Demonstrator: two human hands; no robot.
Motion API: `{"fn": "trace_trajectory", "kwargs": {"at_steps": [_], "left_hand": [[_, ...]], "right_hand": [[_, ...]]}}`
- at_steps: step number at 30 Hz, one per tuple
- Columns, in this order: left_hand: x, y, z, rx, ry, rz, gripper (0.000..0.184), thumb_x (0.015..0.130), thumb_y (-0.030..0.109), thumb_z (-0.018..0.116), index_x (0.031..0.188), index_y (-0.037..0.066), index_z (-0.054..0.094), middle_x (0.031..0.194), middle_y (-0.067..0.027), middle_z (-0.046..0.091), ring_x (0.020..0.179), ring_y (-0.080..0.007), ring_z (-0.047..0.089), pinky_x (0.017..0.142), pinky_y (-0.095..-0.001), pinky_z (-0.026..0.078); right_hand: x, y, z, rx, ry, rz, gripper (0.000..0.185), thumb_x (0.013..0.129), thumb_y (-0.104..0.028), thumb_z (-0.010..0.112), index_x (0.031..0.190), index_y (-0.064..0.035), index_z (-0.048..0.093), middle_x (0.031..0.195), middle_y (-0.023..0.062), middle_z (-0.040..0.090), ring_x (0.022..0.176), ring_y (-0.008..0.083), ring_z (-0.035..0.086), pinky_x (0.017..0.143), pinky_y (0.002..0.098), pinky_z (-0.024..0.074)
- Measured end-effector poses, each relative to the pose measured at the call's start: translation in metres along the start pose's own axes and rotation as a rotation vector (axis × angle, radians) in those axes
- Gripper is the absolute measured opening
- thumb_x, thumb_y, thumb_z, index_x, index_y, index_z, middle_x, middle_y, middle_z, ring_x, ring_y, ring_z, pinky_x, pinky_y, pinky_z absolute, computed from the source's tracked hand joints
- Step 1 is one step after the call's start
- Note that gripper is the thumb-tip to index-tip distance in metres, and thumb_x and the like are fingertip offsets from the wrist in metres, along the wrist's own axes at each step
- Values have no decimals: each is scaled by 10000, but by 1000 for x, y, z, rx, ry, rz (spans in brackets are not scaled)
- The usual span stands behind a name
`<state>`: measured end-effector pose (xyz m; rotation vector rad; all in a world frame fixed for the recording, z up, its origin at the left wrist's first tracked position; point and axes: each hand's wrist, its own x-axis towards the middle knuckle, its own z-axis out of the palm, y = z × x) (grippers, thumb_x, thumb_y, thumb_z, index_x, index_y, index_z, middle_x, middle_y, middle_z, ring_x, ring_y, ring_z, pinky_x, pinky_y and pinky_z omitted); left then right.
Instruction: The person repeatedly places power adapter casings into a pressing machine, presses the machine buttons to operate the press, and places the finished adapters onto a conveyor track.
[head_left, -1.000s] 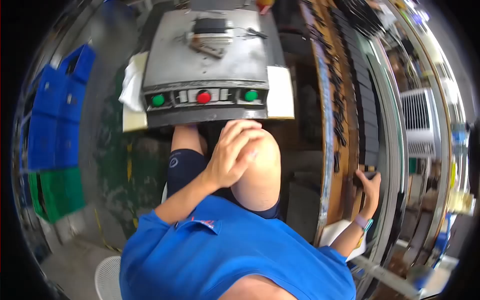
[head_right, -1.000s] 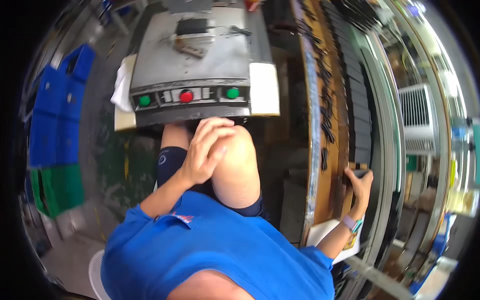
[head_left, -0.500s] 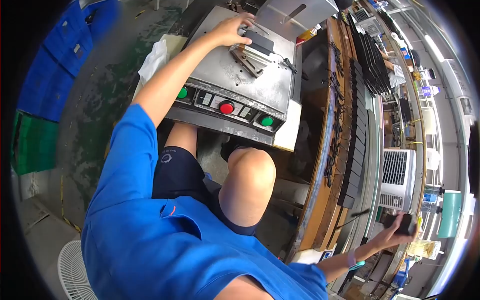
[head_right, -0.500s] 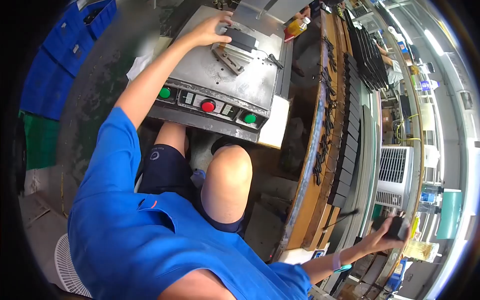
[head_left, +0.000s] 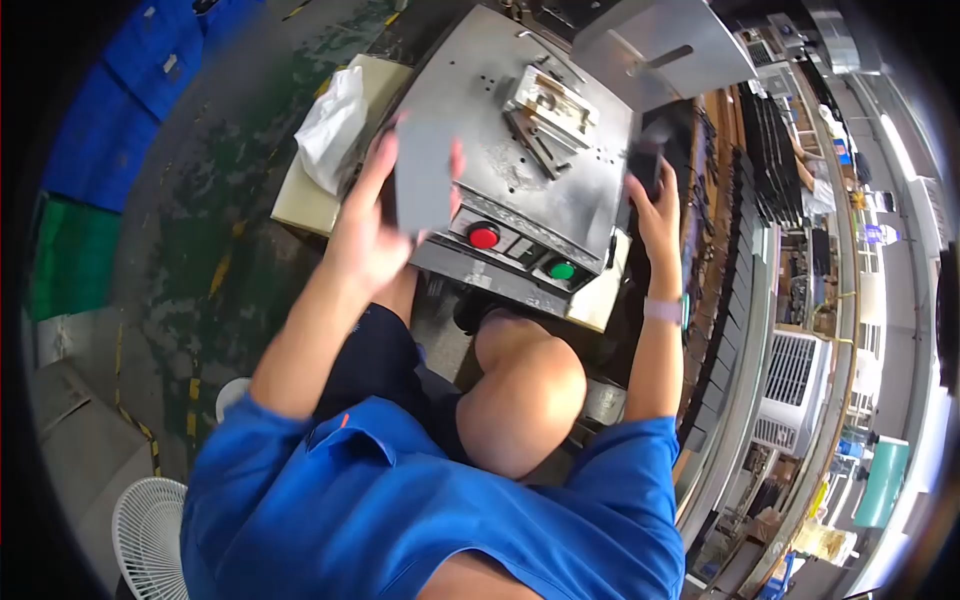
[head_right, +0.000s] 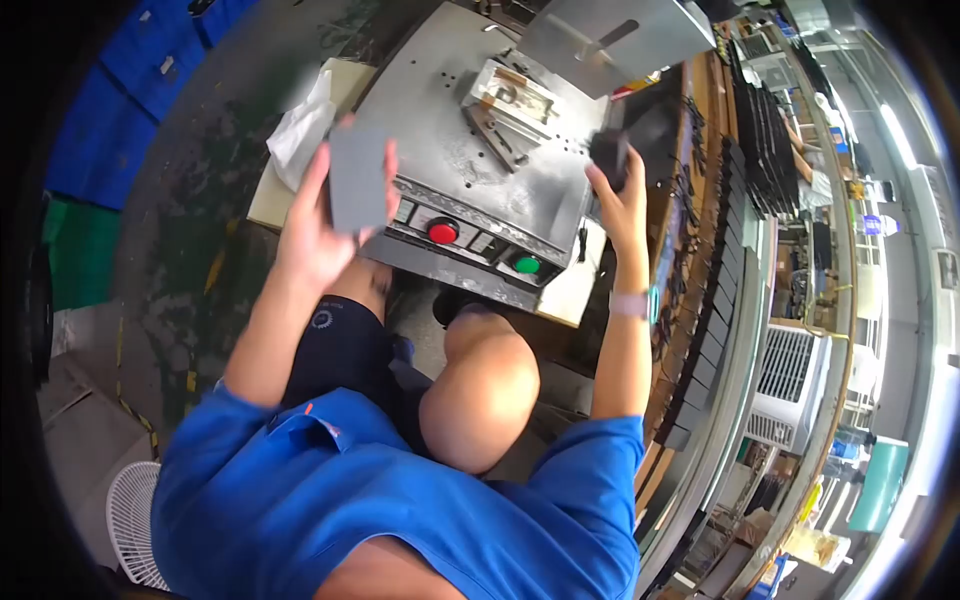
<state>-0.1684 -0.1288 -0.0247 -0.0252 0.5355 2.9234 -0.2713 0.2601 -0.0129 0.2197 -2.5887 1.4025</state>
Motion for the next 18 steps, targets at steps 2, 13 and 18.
{"fn": "trace_trajectory", "kwargs": {"at_steps": [2, 13, 18], "left_hand": [[-47, 1, -21, -10, 106, -12, 508, 1054, 438, 531, 1504, 245, 392, 1262, -153, 590, 1105, -267, 602, 894, -437, 523], [-74, 6, -73, 867, 318, 57, 730, 752, -102, 639, 1417, 131, 451, 1087, -113, 643, 973, -189, 650, 876, -324, 530], [-28, -4, -90, 1513, 56, 428, 666, 733, -45, 649, 1367, 83, 487, 1212, -145, 625, 1127, -293, 639, 1006, -380, 485]], "right_hand": [[43, -3, 33, -263, -5, -318, 625, 932, -122, 749, 1475, -18, 459, 1214, 131, 632, 1127, 245, 623, 954, 349, 499], [76, -59, 65, -916, -362, -503, 725, 961, -402, 664, 1591, -220, 355, 1515, 230, 419, 1360, 449, 441, 1108, 505, 416], [-38, -77, 20, -782, -711, -14, 1344, 548, -460, 965, 1638, -246, 208, 1643, 229, 258, 1512, 452, 251, 1201, 581, 300]]}}
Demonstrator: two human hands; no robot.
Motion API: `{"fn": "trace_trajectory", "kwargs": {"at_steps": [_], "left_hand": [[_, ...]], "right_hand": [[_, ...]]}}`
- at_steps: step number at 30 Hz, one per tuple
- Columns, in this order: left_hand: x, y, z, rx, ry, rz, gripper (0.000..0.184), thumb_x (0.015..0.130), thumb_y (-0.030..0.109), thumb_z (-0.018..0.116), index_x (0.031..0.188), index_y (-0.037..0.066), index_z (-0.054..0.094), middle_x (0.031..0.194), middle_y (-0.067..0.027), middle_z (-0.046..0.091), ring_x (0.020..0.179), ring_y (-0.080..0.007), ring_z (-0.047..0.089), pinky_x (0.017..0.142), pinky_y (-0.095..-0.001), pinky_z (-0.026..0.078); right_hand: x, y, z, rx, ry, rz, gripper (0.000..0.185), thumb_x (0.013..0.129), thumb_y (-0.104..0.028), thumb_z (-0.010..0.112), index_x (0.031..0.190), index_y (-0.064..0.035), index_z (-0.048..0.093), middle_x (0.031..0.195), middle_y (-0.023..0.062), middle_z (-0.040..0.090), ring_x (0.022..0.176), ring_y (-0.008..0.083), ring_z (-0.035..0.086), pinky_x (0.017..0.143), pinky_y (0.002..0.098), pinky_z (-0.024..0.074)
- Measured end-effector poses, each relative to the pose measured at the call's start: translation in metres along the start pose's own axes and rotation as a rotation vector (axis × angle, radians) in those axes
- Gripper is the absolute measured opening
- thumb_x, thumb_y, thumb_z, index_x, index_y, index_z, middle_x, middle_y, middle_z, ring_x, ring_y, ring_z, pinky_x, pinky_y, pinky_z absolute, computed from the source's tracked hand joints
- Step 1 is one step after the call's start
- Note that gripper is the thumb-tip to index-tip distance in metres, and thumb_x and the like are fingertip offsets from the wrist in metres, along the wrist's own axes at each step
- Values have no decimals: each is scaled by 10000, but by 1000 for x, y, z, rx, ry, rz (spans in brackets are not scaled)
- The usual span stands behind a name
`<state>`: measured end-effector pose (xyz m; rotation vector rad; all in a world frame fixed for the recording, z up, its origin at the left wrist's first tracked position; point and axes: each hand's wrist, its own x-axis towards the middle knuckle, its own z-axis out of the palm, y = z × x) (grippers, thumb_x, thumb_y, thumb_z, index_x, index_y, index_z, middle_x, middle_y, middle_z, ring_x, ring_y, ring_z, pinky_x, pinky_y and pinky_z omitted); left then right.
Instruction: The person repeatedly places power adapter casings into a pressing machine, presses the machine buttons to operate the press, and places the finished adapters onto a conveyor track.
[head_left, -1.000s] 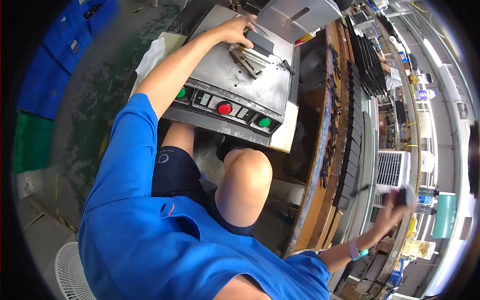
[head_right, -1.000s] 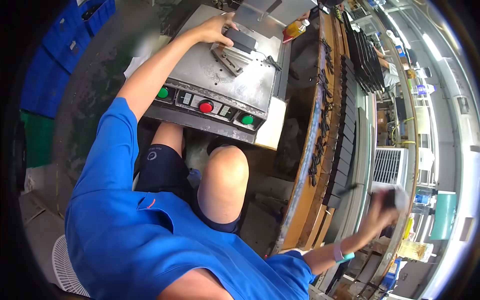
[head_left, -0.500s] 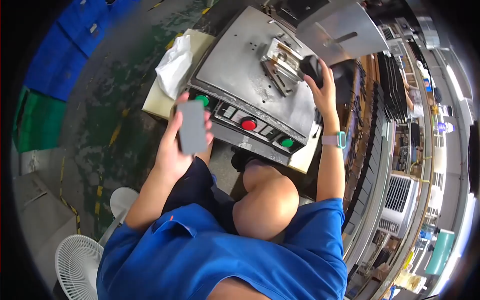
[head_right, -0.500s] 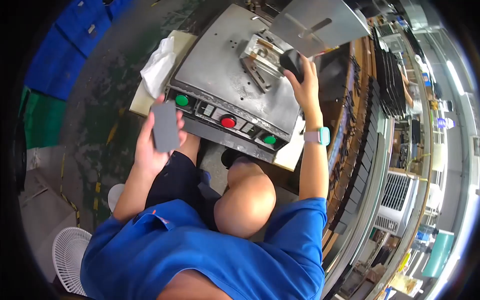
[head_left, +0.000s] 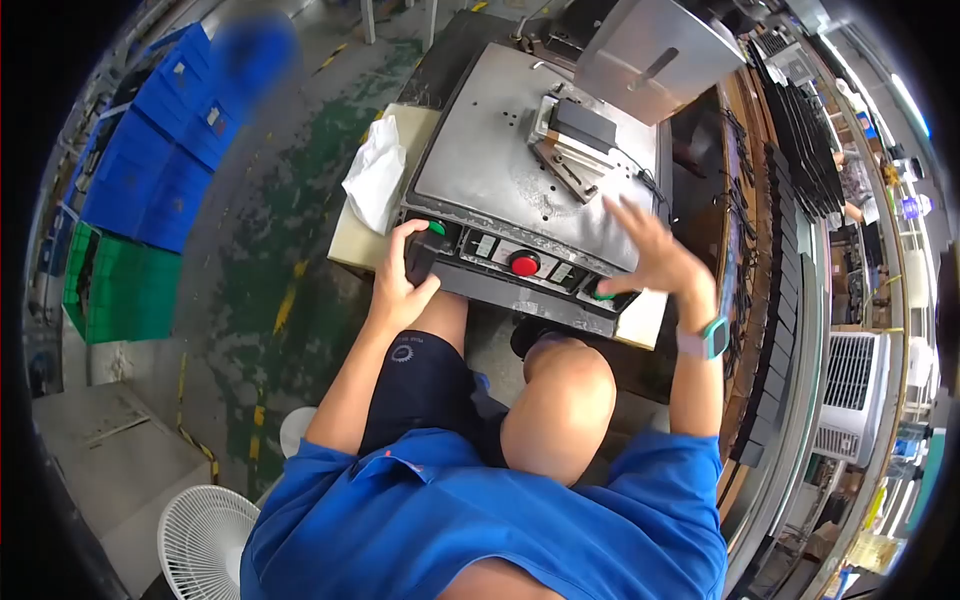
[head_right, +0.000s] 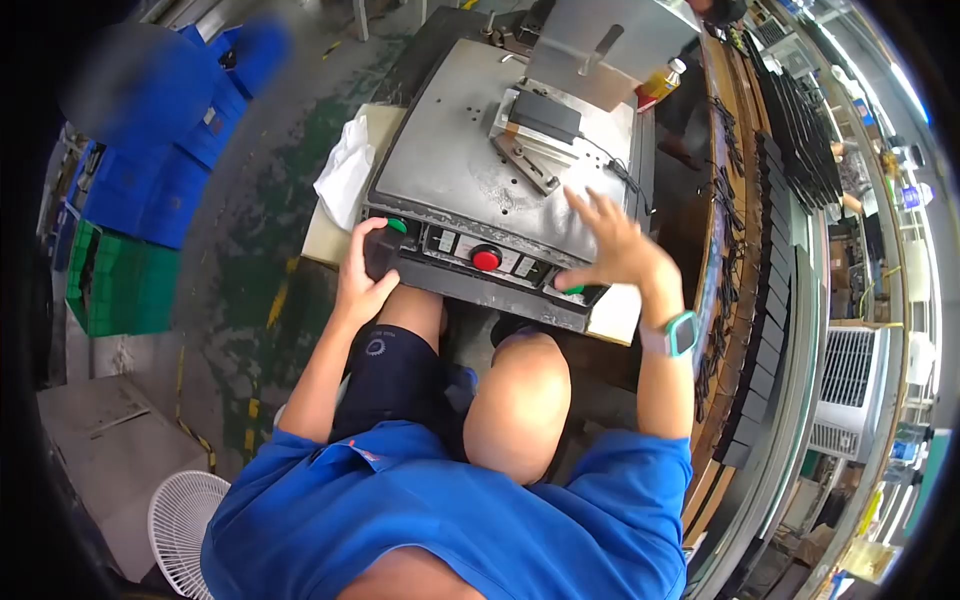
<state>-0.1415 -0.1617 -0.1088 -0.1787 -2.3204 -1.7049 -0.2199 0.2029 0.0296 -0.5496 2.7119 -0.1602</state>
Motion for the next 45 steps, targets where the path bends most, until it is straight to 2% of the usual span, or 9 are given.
{"fn": "trace_trajectory", "kwargs": {"at_steps": [6, 10, 15, 19, 22, 28, 32, 39, 45], "left_hand": [[9, 11, -3, -200, -126, -153, 704, 710, -86, 611, 1376, 97, 474, 1246, -137, 611, 1147, -266, 623, 1032, -354, 466], [31, 117, 38, -831, -195, -138, 680, 789, -59, 609, 1422, 100, 419, 1265, -120, 604, 1173, -249, 605, 1022, -328, 460], [53, 174, 91, -329, -350, 33, 660, 1014, 346, 560, 1554, 56, 315, 1449, -224, 513, 1364, -297, 490, 1120, -384, 378], [-16, 207, 83, -90, -703, 268, 659, 976, 248, 570, 1546, -2, 350, 1470, -261, 514, 1365, -350, 506, 1152, -443, 362], [-72, 201, 92, 460, -764, 810, 433, 858, 256, 669, 1225, 26, 642, 1283, -151, 649, 1257, -368, 568, 1100, -472, 402], [-78, 202, 97, 321, -675, 613, 349, 853, 200, 646, 1150, 19, 670, 1222, -154, 681, 1212, -367, 592, 1067, -460, 419], [-73, 206, 102, 217, -727, 579, 322, 838, 168, 647, 1108, -6, 671, 1175, -180, 690, 1163, -380, 610, 1053, -458, 437], [-75, 215, 117, 200, -778, 637, 324, 818, 154, 665, 1100, -5, 668, 1169, -183, 684, 1145, -381, 615, 1048, -457, 438], [-81, 217, 125, 203, -733, 634, 313, 814, 147, 686, 1098, 16, 678, 1189, -156, 688, 1181, -375, 609, 1053, -460, 437]], "right_hand": [[-50, -26, 71, -341, 396, 97, 1174, 637, -350, 931, 1594, -112, 296, 1598, 203, 340, 1465, 390, 356, 1159, 579, 290], [-46, -78, 45, 613, 514, -339, 1002, 800, -379, 857, 1573, -54, 310, 1496, 191, 454, 1388, 363, 447, 1139, 490, 363], [-54, -86, 33, 1659, 265, -302, 535, 1017, -356, 648, 1414, -51, 460, 1097, 54, 653, 787, 100, 675, 655, 242, 552], [-178, 3, -12, 803, 1001, -17, 380, 976, -346, 689, 1155, -33, 572, 898, 84, 604, 756, 182, 630, 682, 338, 525], [-309, 67, -35, 98, 1319, 333, 407, 906, -298, 743, 1107, 15, 579, 949, 203, 632, 932, 385, 643, 857, 459, 513], [-573, 186, 91, -543, 1143, 1489, 505, 837, -338, 804, 1212, -41, 644, 1158, 201, 687, 1062, 406, 660, 901, 484, 537], [-668, 151, 158, -208, 893, 2113, 379, 911, -211, 688, 1285, -159, 644, 1289, 212, 618, 1235, 408, 601, 962, 548, 517], [-689, 138, 176, -521, 810, 2207, 373, 927, -164, 593, 1290, -186, 676, 1306, 210, 595, 1153, 409, 610, 955, 540, 499], [-510, 110, 111, 69, 888, 1490, 789, 833, -480, 745, 1362, 73, 549, 1399, 352, 508, 1296, 484, 518, 1074, 489, 455]]}}
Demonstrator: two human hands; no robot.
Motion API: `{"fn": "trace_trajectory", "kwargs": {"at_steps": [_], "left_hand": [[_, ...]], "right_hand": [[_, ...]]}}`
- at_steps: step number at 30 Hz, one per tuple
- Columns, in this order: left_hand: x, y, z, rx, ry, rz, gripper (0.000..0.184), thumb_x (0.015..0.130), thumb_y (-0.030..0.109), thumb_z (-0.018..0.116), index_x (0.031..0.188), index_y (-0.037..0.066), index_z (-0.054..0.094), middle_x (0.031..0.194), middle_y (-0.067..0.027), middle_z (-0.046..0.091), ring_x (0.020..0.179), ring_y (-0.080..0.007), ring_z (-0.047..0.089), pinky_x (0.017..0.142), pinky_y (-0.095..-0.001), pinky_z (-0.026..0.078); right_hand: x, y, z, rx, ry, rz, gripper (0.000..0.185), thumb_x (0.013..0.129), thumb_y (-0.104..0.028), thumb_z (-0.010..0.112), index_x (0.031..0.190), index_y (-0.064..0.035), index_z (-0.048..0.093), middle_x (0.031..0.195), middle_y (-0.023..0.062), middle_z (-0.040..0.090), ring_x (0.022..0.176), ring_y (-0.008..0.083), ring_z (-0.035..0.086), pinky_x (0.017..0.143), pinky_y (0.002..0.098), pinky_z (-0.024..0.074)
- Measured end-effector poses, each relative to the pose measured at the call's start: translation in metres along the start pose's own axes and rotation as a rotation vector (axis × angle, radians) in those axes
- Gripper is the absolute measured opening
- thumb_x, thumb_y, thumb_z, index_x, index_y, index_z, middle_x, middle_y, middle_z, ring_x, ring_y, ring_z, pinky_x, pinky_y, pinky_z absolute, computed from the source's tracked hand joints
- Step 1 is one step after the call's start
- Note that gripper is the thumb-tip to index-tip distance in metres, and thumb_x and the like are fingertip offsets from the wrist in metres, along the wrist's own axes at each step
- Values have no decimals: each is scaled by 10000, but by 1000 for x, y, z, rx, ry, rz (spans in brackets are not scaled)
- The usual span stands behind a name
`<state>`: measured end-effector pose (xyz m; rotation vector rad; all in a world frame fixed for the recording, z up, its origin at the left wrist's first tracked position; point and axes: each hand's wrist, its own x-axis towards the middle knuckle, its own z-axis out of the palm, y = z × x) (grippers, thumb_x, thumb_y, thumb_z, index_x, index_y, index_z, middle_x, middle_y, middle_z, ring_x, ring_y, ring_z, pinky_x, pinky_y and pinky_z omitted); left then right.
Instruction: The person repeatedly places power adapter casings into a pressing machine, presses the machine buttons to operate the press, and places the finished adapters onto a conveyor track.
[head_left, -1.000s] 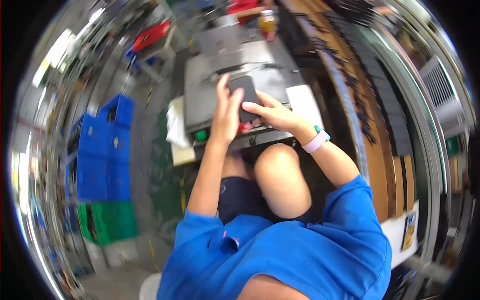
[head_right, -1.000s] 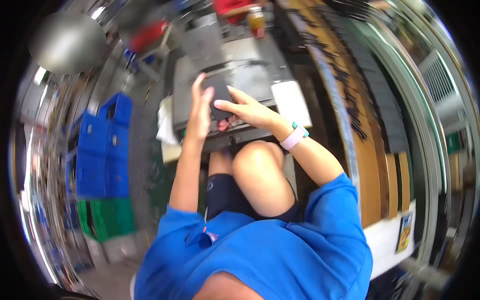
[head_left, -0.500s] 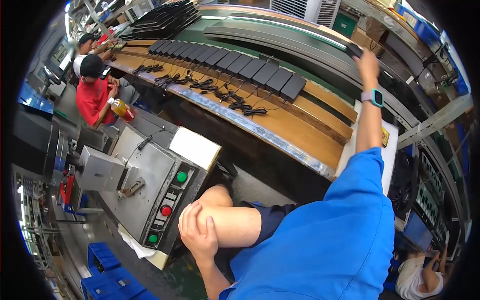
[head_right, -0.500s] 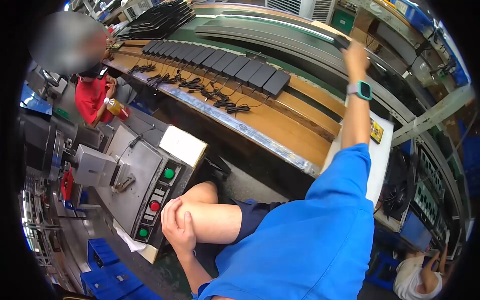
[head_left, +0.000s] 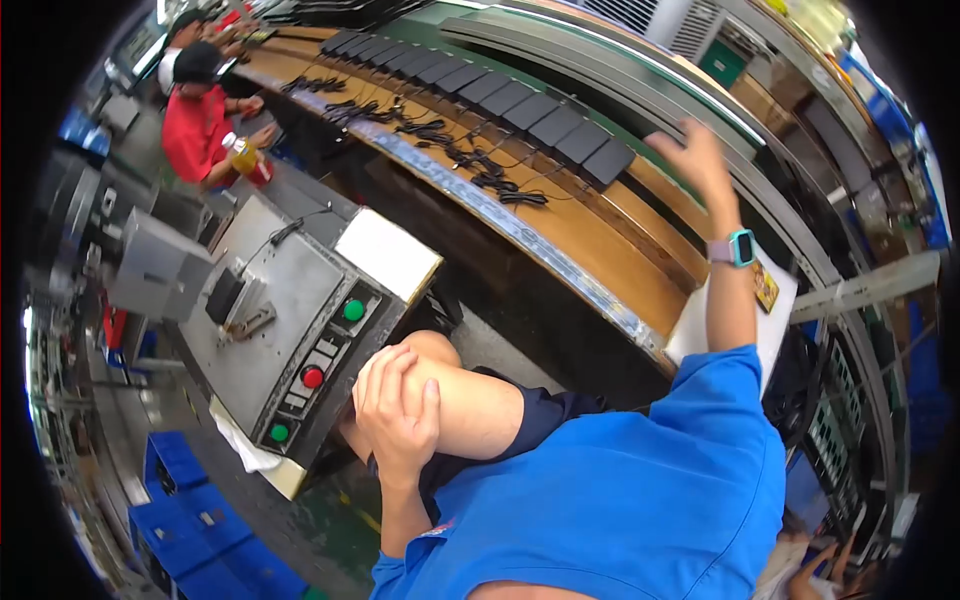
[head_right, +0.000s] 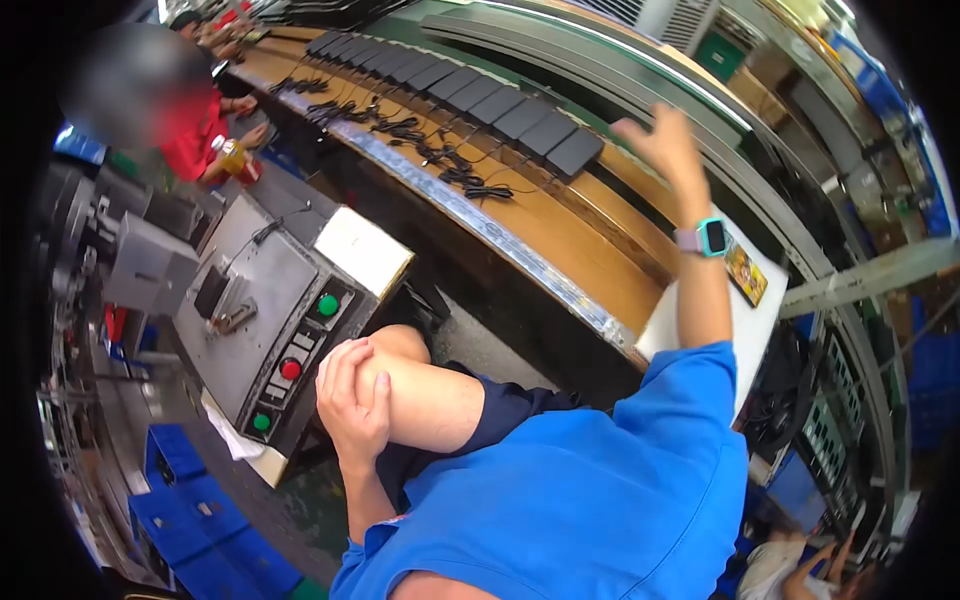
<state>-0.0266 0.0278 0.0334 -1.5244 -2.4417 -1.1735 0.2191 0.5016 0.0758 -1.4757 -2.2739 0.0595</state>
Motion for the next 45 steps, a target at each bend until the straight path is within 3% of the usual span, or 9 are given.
{"fn": "trace_trajectory", "kwargs": {"at_steps": [4, 8, 12, 14, 19, 22, 31, 35, 45], "left_hand": [[-1, 1, -1, -4, 33, 2, 324, 800, 160, 715, 1090, 20, 681, 1188, -144, 689, 1195, -362, 608, 1055, -444, 431], [-11, -29, -19, -237, 10, 57, 358, 805, 196, 717, 1104, 4, 671, 1213, -180, 667, 1200, -373, 607, 1059, -458, 437], [-17, -116, -60, -264, 243, -150, 325, 855, 199, 728, 1113, 15, 656, 1170, -158, 657, 1085, -302, 652, 945, -391, 515], [1, -176, -76, -406, 368, -399, 302, 879, 208, 757, 1101, 28, 661, 1093, -101, 688, 967, -205, 675, 861, -340, 543], [91, -329, -109, 142, 700, -177, 541, 750, 259, 878, 1183, 51, 630, 1125, -114, 715, 1057, -254, 666, 960, -394, 520], [115, -377, -119, 162, 357, -186, 716, 678, 236, 919, 1275, 57, 566, 1202, -125, 695, 1131, -273, 643, 1014, -411, 498], [34, -307, -140, -1109, 415, -169, 817, 801, 162, 854, 1482, 58, 415, 1333, -166, 614, 1206, -265, 605, 1087, -390, 450], [-61, -214, -87, -1942, 737, -155, 909, 898, 439, 758, 1617, 198, 256, 1443, -86, 502, 1253, -239, 555, 1019, -439, 494], [-179, -146, -39, -1534, 1046, -784, 641, 937, 108, 656, 1492, 231, 359, 1130, -159, 583, 973, -255, 623, 810, -391, 551]], "right_hand": [[-14, -68, 79, 16, -334, -52, 1339, 578, -637, 881, 1493, 140, 291, 1516, 441, 313, 1408, 504, 407, 1139, 463, 420], [-25, -78, 72, -46, -155, -152, 872, 616, -462, 906, 1152, 77, 478, 1307, 352, 518, 1104, 500, 607, 883, 513, 545], [-30, -82, -23, 123, 295, -412, 1005, 610, -222, 934, 1425, 57, 417, 1324, 263, 489, 1249, 424, 498, 1123, 456, 367], [-34, -118, -86, 351, 478, -588, 932, 730, -86, 870, 1488, -18, 331, 1350, 199, 478, 1150, 310, 575, 950, 395, 504], [-33, -186, -133, 885, 469, -424, 765, 953, -119, 720, 1552, -79, 246, 1008, 117, 644, 827, 160, 633, 598, 295, 533], [-26, -230, -90, 841, 208, -525, 656, 956, -171, 716, 1494, -55, 359, 992, 89, 638, 734, 138, 613, 566, 261, 502], [-49, -423, 164, 858, -650, -849, 627, 869, -149, 821, 1380, 33, 507, 1212, 138, 655, 1108, 194, 626, 964, 320, 498], [-81, -530, 234, 1070, -669, -1127, 634, 859, -186, 818, 1381, 32, 529, 1162, 156, 608, 1106, 231, 587, 987, 336, 460], [-134, -616, 233, 406, -184, -1748, 559, 1040, -366, 532, 1575, -274, 399, 1409, 161, 525, 1279, 367, 512, 1061, 510, 428]]}}
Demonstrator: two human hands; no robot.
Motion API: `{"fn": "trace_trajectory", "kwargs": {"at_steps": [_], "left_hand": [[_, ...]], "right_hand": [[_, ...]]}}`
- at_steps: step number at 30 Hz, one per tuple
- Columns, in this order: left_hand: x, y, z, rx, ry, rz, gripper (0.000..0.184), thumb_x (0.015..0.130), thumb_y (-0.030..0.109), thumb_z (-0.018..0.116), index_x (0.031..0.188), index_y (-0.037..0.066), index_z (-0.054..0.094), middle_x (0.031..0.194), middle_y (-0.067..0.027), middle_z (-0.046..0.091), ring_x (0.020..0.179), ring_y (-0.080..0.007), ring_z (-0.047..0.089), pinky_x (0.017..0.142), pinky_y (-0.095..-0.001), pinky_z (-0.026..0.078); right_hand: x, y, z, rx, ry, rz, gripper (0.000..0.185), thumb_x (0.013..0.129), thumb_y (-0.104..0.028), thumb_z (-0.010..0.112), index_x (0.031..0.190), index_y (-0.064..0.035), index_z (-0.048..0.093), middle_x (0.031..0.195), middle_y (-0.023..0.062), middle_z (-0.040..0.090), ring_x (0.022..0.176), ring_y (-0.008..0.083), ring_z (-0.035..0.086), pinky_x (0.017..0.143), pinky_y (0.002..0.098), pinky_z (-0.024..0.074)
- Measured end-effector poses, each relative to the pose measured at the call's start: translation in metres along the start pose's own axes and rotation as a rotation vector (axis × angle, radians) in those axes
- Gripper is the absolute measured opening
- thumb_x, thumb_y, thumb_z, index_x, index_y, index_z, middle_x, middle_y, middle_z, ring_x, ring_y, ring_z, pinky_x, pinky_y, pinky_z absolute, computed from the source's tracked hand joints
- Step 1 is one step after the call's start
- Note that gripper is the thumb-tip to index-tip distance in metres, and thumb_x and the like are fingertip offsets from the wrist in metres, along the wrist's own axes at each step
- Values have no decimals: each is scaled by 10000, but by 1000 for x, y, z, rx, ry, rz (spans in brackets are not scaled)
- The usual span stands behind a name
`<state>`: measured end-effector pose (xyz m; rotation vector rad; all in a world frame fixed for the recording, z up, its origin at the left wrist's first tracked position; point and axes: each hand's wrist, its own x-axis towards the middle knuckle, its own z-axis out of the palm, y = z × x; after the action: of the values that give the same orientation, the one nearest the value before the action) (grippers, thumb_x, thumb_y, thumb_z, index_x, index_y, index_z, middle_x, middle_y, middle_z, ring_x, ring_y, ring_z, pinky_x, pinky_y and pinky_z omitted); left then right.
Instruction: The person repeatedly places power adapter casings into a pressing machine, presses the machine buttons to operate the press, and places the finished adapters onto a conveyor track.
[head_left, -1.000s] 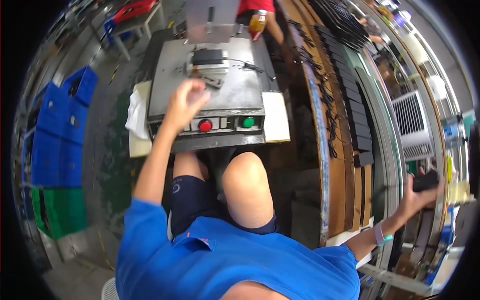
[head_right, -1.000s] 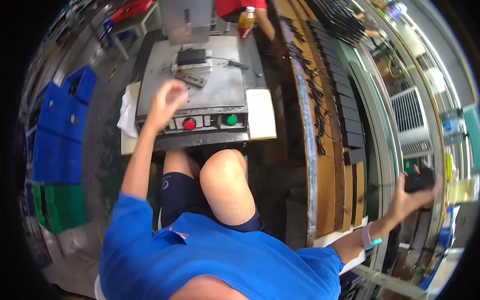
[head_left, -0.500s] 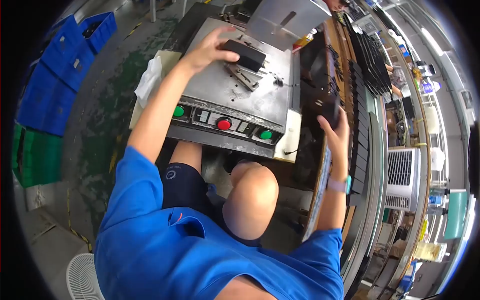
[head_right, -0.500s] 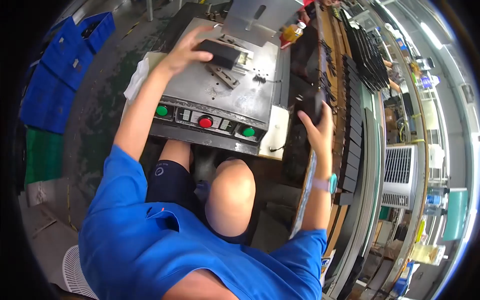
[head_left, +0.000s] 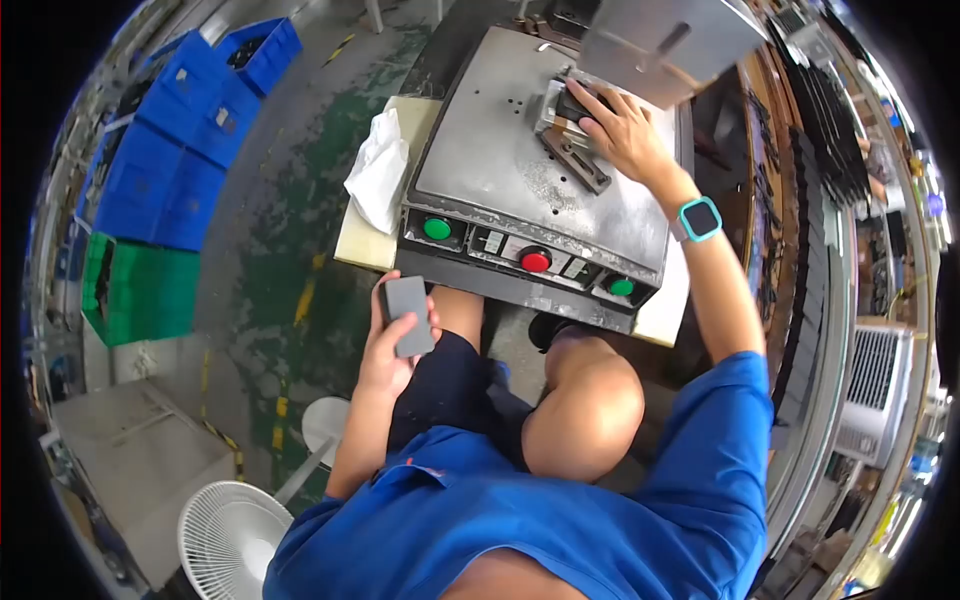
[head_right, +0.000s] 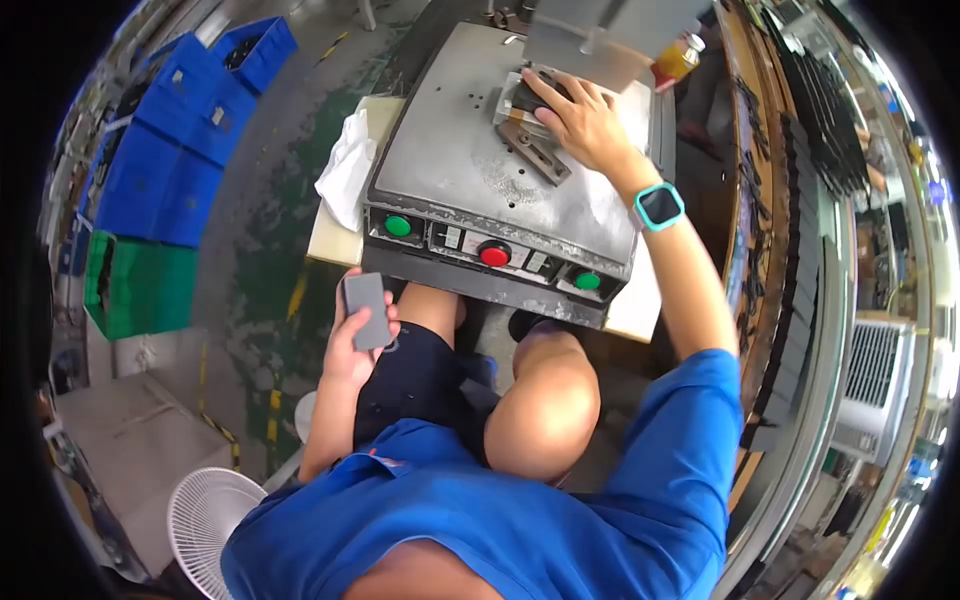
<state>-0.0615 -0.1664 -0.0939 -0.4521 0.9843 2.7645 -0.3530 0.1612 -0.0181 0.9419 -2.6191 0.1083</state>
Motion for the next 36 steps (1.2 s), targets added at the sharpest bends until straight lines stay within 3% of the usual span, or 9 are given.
{"fn": "trace_trajectory", "kwargs": {"at_steps": [3, 8, 13, 16, 19, 22, 26, 32, 36], "left_hand": [[35, 7, 21, 387, -93, 195, 731, 833, -64, 689, 1450, 166, 371, 1108, -125, 606, 953, -213, 641, 847, -351, 545], [103, 0, 21, 863, -91, 578, 716, 794, -120, 703, 1401, 121, 407, 1138, -88, 606, 1028, -191, 620, 952, -327, 501], [66, 8, 65, 636, -145, 477, 747, 727, -137, 667, 1386, 110, 414, 1117, -128, 631, 1041, -225, 635, 955, -336, 508], [23, 13, 153, 560, -402, 548, 758, 753, -50, 650, 1450, 89, 390, 1294, -207, 622, 1203, -279, 591, 1079, -388, 426], [15, 15, 213, 943, -562, 658, 687, 937, 148, 584, 1551, 47, 293, 1448, -232, 533, 1317, -298, 515, 1158, -390, 336], [-11, 22, 222, 1295, -541, 985, 710, 1045, 387, 489, 1590, 5, 238, 1537, -255, 442, 1400, -331, 447, 1199, -423, 285], [-73, -11, 198, 1263, -794, 676, 771, 1047, 540, 414, 1540, -48, 340, 1542, -268, 426, 1438, -387, 402, 1211, -453, 264], [-82, -75, 155, 1583, -893, 894, 606, 934, 400, 611, 1409, 30, 535, 1512, -273, 440, 1362, -470, 435, 1147, -546, 320], [-75, -83, 155, 1460, -913, 885, 585, 917, 400, 609, 1364, 24, 566, 1481, -271, 476, 1323, -466, 474, 1125, -544, 348]], "right_hand": [[-24, -12, -47, -182, -188, 128, 606, 1034, -378, 545, 1595, -270, 343, 1538, 202, 421, 1392, 391, 441, 1072, 588, 413], [-136, -59, -85, 165, -672, 340, 1299, 569, -439, 953, 1633, -268, 229, 1674, 175, 202, 1548, 367, 201, 1121, 705, 311], [-174, -103, -74, 28, -139, 328, 1155, 621, -269, 935, 1591, -169, 315, 1596, 179, 313, 1474, 403, 320, 1195, 577, 271], [-148, -147, -94, 793, 201, 200, 1078, 742, -413, 899, 1554, -15, 311, 1516, 249, 375, 1401, 430, 403, 1145, 487, 378], [-123, -175, -114, 1593, 65, 108, 702, 945, -394, 746, 1404, 45, 448, 1256, 180, 598, 1148, 222, 581, 972, 365, 486], [-146, -133, -174, 1258, 96, 144, 464, 972, -337, 721, 1219, 6, 527, 1060, 102, 628, 948, 182, 609, 817, 371, 515], [-259, -73, -291, 395, 486, 264, 447, 878, -259, 783, 1175, -8, 564, 1077, 188, 607, 992, 365, 617, 863, 440, 497], [-520, -2, -364, -933, 296, 1237, 500, 883, -313, 754, 1312, -107, 604, 1201, 167, 648, 1145, 371, 629, 945, 486, 522], [-712, 6, -383, -794, 166, 1770, 516, 901, -391, 735, 1269, -51, 616, 1190, 256, 670, 1071, 422, 656, 914, 505, 515]]}}
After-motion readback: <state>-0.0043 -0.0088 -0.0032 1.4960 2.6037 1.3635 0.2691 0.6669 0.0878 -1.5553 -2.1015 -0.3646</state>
